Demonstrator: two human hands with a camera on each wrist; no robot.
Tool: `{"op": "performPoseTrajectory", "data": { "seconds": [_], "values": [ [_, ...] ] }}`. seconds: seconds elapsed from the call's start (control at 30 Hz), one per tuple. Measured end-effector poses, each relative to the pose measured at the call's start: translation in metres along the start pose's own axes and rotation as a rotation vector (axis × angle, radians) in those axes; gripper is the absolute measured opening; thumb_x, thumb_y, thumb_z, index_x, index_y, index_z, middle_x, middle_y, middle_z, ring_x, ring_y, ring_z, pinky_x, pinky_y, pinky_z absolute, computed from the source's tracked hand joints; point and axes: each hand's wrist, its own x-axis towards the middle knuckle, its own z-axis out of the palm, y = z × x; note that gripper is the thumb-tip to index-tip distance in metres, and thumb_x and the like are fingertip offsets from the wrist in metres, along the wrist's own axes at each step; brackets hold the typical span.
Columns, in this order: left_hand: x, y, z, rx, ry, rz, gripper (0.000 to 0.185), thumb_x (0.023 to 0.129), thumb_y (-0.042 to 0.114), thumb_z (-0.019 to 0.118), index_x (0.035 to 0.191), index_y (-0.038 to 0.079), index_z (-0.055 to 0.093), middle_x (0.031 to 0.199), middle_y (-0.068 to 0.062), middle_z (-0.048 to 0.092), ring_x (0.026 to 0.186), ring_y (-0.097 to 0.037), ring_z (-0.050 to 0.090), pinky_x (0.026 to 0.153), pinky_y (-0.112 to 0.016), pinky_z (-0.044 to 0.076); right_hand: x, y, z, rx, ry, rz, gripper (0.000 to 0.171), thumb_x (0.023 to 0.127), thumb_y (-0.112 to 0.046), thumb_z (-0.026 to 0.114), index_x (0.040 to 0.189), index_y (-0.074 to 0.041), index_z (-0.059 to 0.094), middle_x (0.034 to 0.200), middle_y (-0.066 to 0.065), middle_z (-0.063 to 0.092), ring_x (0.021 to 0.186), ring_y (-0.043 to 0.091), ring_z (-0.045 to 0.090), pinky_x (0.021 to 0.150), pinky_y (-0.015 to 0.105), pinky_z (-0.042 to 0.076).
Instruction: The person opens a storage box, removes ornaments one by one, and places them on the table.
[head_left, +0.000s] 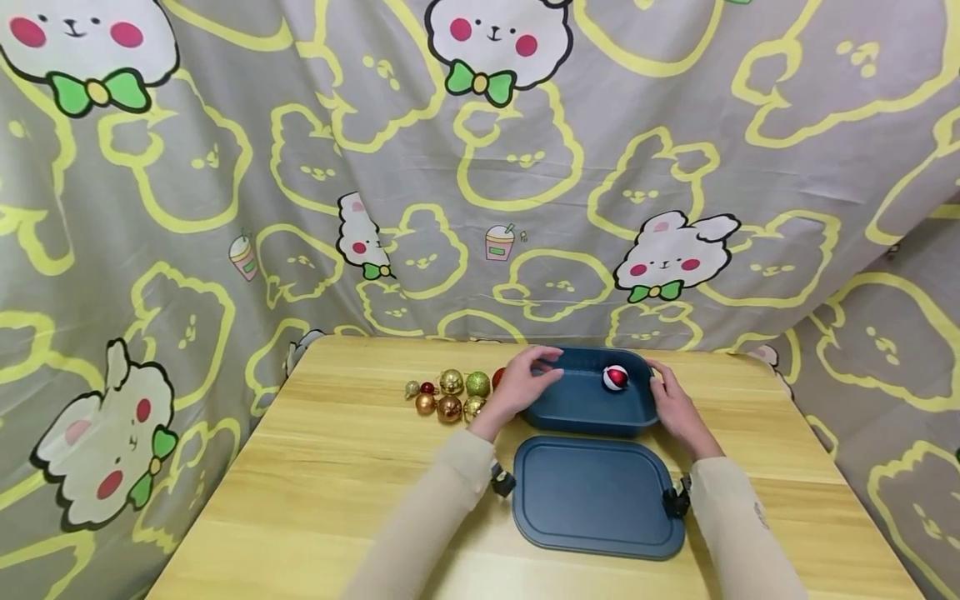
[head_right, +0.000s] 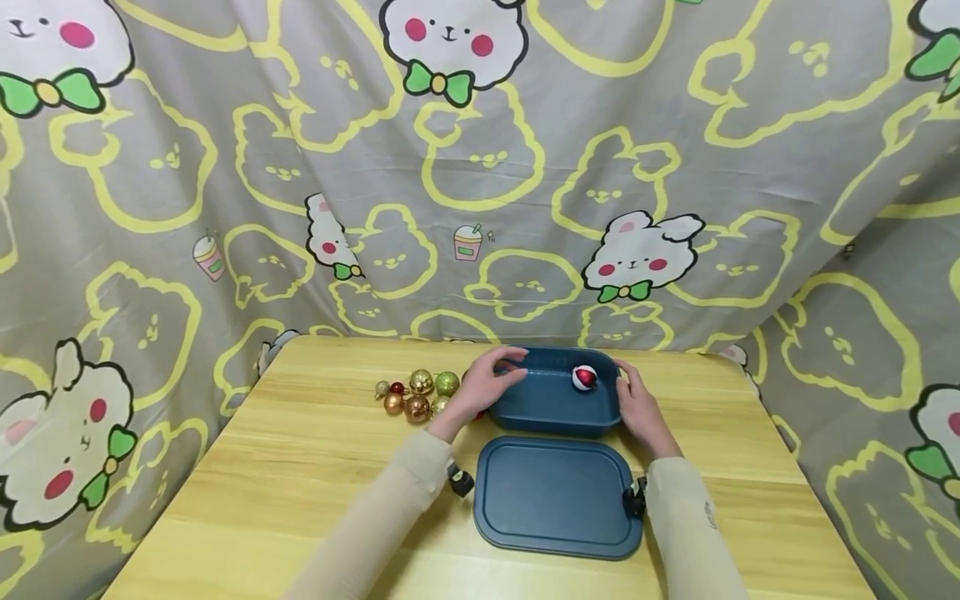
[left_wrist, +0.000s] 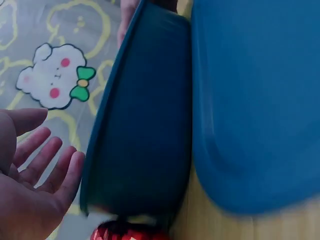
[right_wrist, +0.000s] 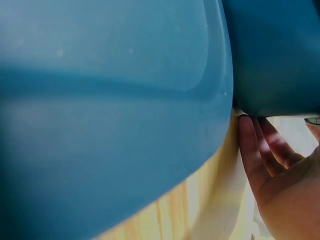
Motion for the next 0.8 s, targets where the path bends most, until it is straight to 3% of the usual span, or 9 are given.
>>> {"op": "performPoseTrajectory", "data": {
  "seconds": [0.27,0.53,0.8],
  "values": [
    [0.030,0.000,0.049,-0.142,-0.040,-0.137,0.039,0.102,0.021,0.068,0.140,0.014,0.064,0.133,-0.006,0.066,0.110,-0.018,0.066,0.091,-0.035,0.057,0.000,-0.001,-0.001,0.001,-0.001,0.000,0.058,0.114,-0.041,0.023,0.165,-0.014,0.020,0.165,0.032,0.024,0.147,0.056,0.028,0.120,0.071,0.021],
    [0.047,0.001,0.076,-0.041,-0.037,-0.145,0.039,0.102,0.018,0.068,0.140,0.014,0.064,0.139,-0.007,0.063,0.125,-0.026,0.061,0.097,-0.034,0.055,0.001,-0.002,-0.001,0.003,0.012,-0.004,0.058,0.114,-0.042,0.024,0.165,-0.015,0.021,0.165,0.031,0.025,0.147,0.054,0.029,0.120,0.070,0.021],
    [0.052,-0.003,0.090,0.080,-0.131,-0.182,0.047,0.098,0.018,0.073,0.144,0.015,0.062,0.147,-0.005,0.060,0.131,-0.023,0.059,0.105,-0.031,0.051,0.001,-0.002,0.000,-0.003,0.013,0.002,0.056,0.115,-0.038,0.025,0.164,-0.013,0.022,0.164,0.032,0.027,0.147,0.055,0.030,0.120,0.070,0.022]
  ]
}}
